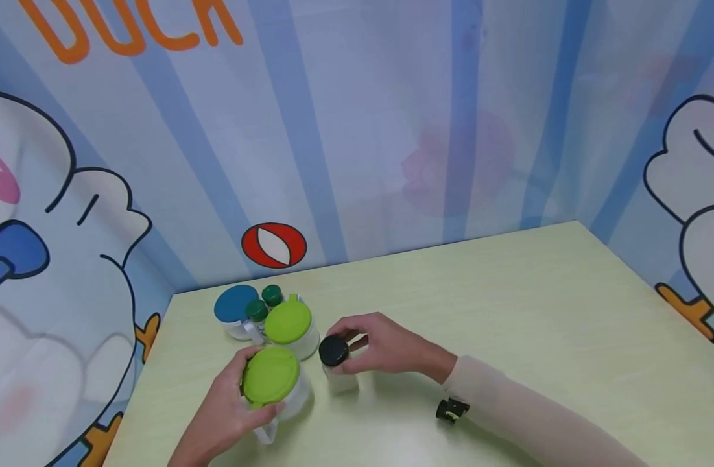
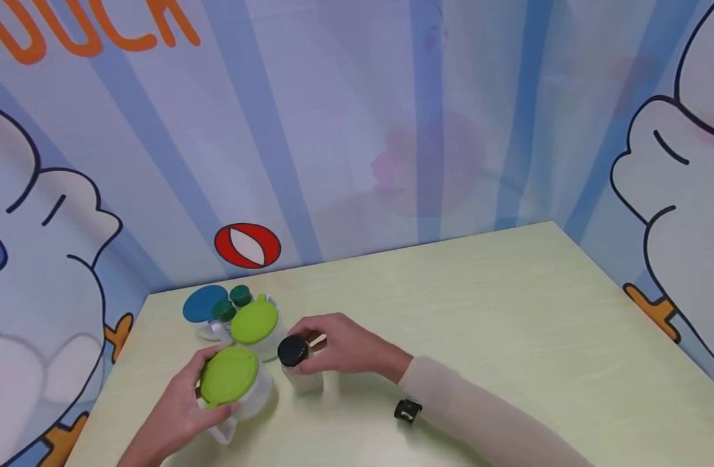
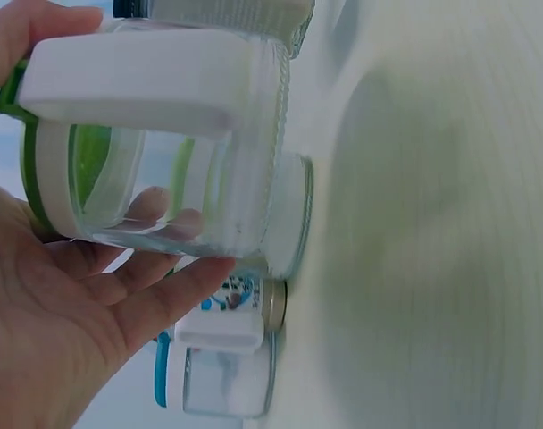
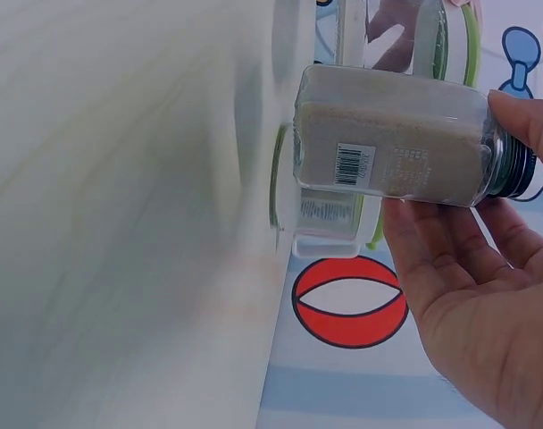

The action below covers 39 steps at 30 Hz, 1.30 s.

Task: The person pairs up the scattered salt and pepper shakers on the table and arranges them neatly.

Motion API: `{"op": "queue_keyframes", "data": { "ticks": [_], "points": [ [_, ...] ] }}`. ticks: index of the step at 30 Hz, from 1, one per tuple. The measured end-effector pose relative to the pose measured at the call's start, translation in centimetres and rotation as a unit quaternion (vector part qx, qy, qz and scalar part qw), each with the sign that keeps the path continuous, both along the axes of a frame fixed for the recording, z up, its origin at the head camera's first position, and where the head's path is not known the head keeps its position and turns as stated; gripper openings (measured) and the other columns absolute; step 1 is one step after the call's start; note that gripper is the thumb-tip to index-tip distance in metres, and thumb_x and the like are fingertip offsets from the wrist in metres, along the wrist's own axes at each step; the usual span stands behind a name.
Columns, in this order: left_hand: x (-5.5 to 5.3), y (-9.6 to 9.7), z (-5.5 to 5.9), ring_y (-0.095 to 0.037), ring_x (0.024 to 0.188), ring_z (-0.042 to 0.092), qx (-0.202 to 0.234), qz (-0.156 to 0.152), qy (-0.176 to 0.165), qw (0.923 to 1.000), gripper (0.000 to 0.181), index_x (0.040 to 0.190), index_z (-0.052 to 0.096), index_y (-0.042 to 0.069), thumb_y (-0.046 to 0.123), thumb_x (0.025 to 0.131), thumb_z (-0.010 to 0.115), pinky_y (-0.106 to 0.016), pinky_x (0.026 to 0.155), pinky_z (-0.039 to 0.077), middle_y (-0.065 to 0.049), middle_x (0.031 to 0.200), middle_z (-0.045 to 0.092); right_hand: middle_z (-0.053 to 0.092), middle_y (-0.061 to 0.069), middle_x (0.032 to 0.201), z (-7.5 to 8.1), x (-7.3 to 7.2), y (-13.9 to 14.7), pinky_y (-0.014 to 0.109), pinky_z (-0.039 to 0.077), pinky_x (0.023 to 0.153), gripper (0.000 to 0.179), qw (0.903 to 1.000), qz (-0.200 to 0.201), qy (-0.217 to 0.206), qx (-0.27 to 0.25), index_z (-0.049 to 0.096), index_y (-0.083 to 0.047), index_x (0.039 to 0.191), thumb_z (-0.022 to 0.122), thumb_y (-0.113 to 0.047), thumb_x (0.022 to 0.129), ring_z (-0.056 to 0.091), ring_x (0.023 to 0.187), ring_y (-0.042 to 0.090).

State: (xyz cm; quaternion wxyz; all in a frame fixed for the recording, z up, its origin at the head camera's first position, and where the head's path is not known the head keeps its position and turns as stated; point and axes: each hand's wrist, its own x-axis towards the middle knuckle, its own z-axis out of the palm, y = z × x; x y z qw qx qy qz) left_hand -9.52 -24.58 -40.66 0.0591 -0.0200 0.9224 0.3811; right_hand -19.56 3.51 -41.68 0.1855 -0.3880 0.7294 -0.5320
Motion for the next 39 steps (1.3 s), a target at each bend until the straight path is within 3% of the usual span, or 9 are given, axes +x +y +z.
{"op": "queue_keyframes", "data": {
  "ticks": [14,26,39],
  "points": [
    [-0.9,2.8,0.5,-0.028,0.120,0.053,0.021,-0.025,0.045,0.9985,0.091,0.142,0.043,0.012,0.031,0.069,0.093,-0.054,0.101,0.050,-0.008,0.136,0.055,0.070,-0.006,0.113,0.3,0.2,4.0,0.033,0.056,0.096,0.035,0.9996,-0.025,0.007,-0.010,0.070,-0.025,0.116,0.083,-0.019,0.084,0.067,0.107,0.015],
    [-2.5,5.7,-0.3,-0.028,0.118,0.053,0.033,-0.041,0.059,0.9969,0.093,0.145,0.043,0.012,0.030,0.068,0.093,-0.055,0.099,0.051,-0.007,0.133,0.056,0.069,-0.004,0.115,0.3,0.4,7.1,0.036,0.055,0.098,0.035,0.9986,-0.052,0.000,-0.007,0.069,-0.024,0.116,0.083,-0.019,0.085,0.066,0.109,0.018],
    [-3.5,8.4,-0.6,-0.028,0.118,0.054,0.062,-0.069,0.083,0.9922,0.089,0.143,0.045,0.013,0.028,0.069,0.092,-0.057,0.099,0.051,-0.005,0.133,0.056,0.069,-0.002,0.115,0.5,0.3,10.4,0.042,0.053,0.100,0.034,0.9970,-0.076,0.014,0.004,0.069,-0.023,0.116,0.083,-0.020,0.086,0.066,0.109,0.019]
  ]
}}
